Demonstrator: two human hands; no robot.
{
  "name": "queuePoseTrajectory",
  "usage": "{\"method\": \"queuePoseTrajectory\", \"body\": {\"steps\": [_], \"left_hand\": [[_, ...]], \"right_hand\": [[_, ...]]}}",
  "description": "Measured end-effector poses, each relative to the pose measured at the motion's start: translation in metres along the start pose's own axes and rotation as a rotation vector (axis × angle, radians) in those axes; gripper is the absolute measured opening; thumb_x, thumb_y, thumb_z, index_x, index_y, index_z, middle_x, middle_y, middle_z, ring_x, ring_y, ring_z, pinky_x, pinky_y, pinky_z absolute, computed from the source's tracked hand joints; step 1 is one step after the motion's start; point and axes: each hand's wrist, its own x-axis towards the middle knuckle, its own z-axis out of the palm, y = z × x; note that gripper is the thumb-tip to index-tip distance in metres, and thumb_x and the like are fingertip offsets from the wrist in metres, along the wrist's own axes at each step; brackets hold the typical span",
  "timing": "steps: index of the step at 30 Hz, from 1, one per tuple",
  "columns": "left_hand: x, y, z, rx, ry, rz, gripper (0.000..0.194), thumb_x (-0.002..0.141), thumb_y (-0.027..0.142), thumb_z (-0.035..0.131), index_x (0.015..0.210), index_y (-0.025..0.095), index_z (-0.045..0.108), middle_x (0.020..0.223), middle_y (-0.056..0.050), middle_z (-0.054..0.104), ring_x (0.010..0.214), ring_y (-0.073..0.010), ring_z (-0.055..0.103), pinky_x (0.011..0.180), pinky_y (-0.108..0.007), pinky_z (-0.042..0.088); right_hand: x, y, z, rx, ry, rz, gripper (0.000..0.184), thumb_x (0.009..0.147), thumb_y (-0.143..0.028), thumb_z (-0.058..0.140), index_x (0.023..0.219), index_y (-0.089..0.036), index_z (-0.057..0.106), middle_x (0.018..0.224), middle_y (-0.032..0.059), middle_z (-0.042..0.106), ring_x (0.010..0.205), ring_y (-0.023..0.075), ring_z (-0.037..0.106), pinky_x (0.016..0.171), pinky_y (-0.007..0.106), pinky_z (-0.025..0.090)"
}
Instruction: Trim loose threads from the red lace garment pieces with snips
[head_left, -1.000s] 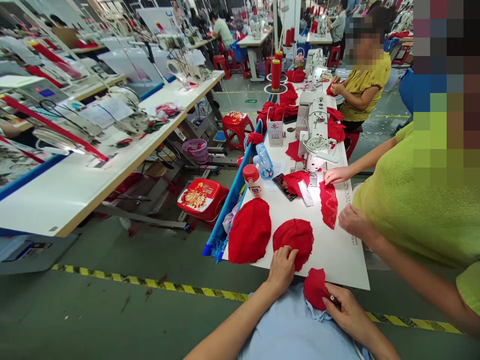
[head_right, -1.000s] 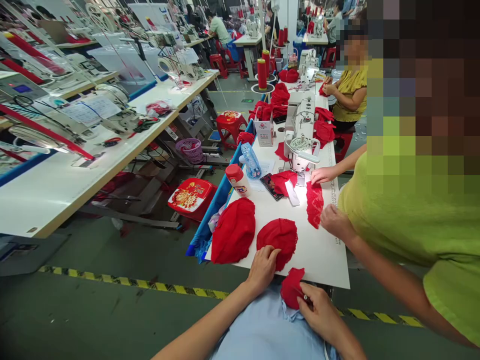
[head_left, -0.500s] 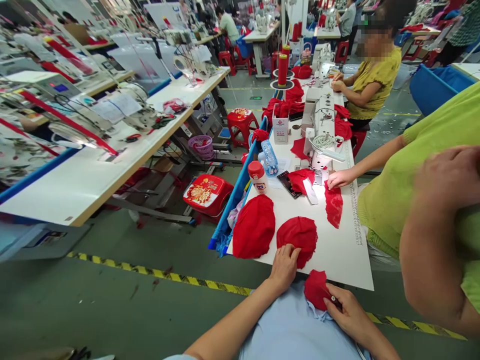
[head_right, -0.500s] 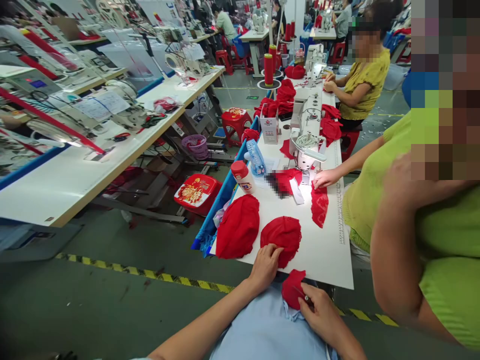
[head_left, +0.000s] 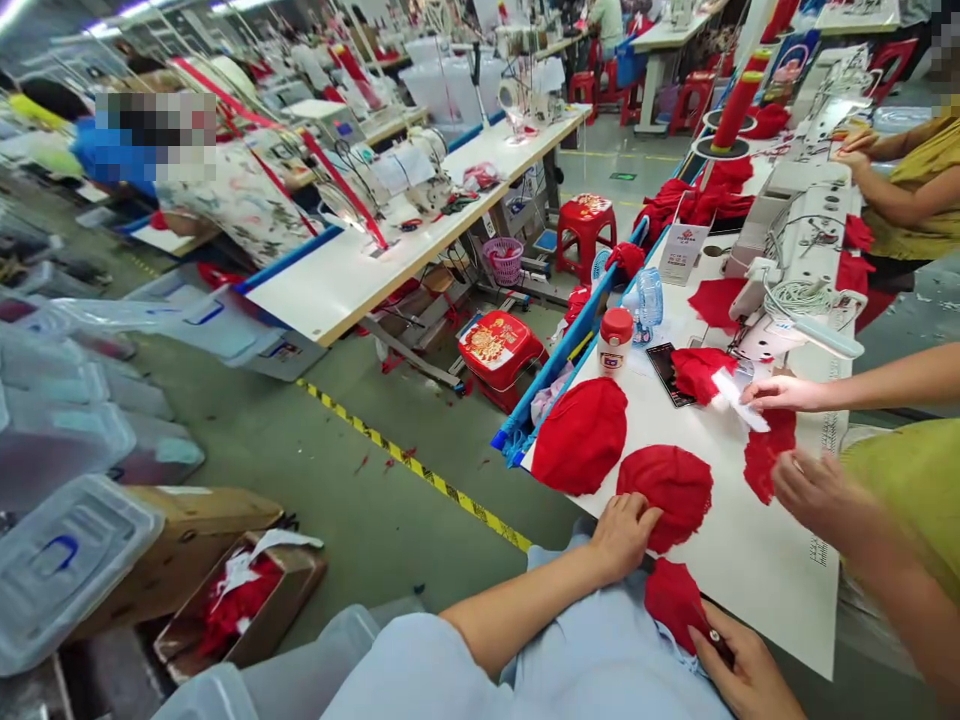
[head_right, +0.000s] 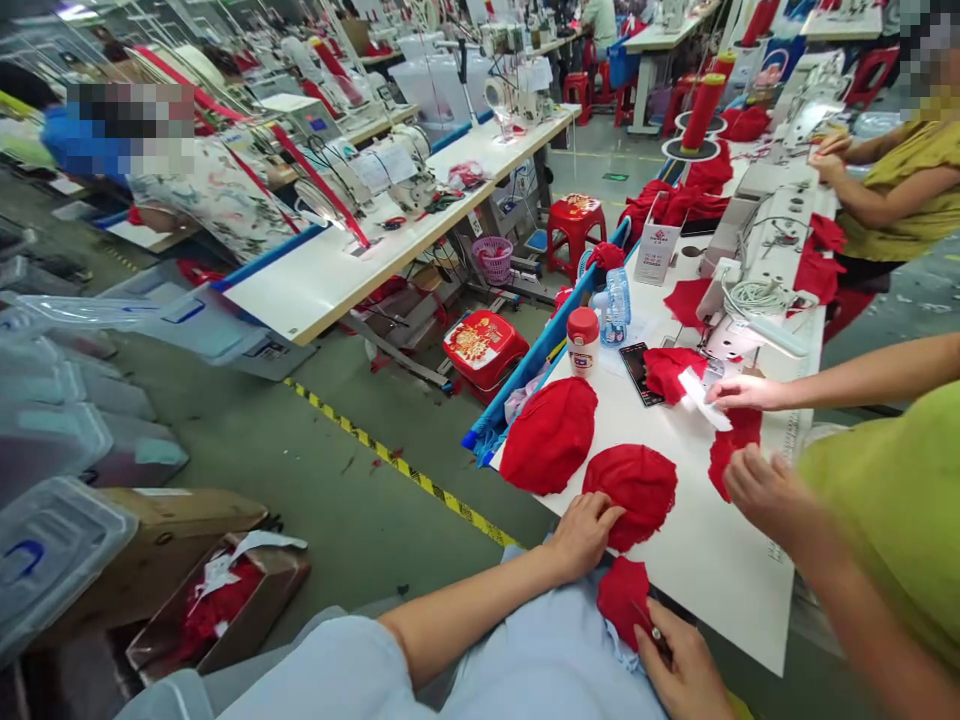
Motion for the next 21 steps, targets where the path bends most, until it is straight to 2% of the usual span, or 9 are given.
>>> {"method": "queuePoseTrajectory", "body": {"steps": [5, 10, 21], "left_hand": [[-0.004, -0.005, -0.004, -0.031, 0.008, -0.02, 0.047, 0.081, 0.007, 0.046, 0.125, 0.023, 0.053, 0.11, -0.008, 0.055, 0.098, -0.0218, 0.051, 0.087, -0.036, 0.044], [-0.006, -0.009, -0.006, -0.035, 0.019, -0.001, 0.05, 0.078, 0.004, 0.048, 0.125, 0.023, 0.053, 0.111, -0.008, 0.056, 0.1, -0.022, 0.052, 0.09, -0.037, 0.044], [-0.005, -0.007, -0.001, -0.004, 0.118, 0.078, 0.046, 0.08, 0.003, 0.045, 0.12, 0.021, 0.057, 0.106, -0.007, 0.057, 0.093, -0.0212, 0.052, 0.086, -0.037, 0.046]], "right_hand": [[0.009, -0.021, 0.001, 0.002, -0.062, -0.014, 0.039, 0.088, -0.045, 0.046, 0.096, -0.016, 0.072, 0.09, 0.0111, 0.074, 0.076, 0.0237, 0.066, 0.077, 0.033, 0.054], [0.009, -0.033, 0.002, 0.013, -0.057, 0.008, 0.032, 0.088, -0.041, 0.047, 0.085, -0.017, 0.068, 0.08, 0.0062, 0.07, 0.073, 0.0208, 0.061, 0.073, 0.03, 0.052], [0.0, -0.024, 0.007, 0.053, -0.008, 0.025, 0.034, 0.092, -0.04, 0.044, 0.089, -0.017, 0.069, 0.074, 0.0037, 0.065, 0.073, 0.0191, 0.058, 0.071, 0.027, 0.049]]}}
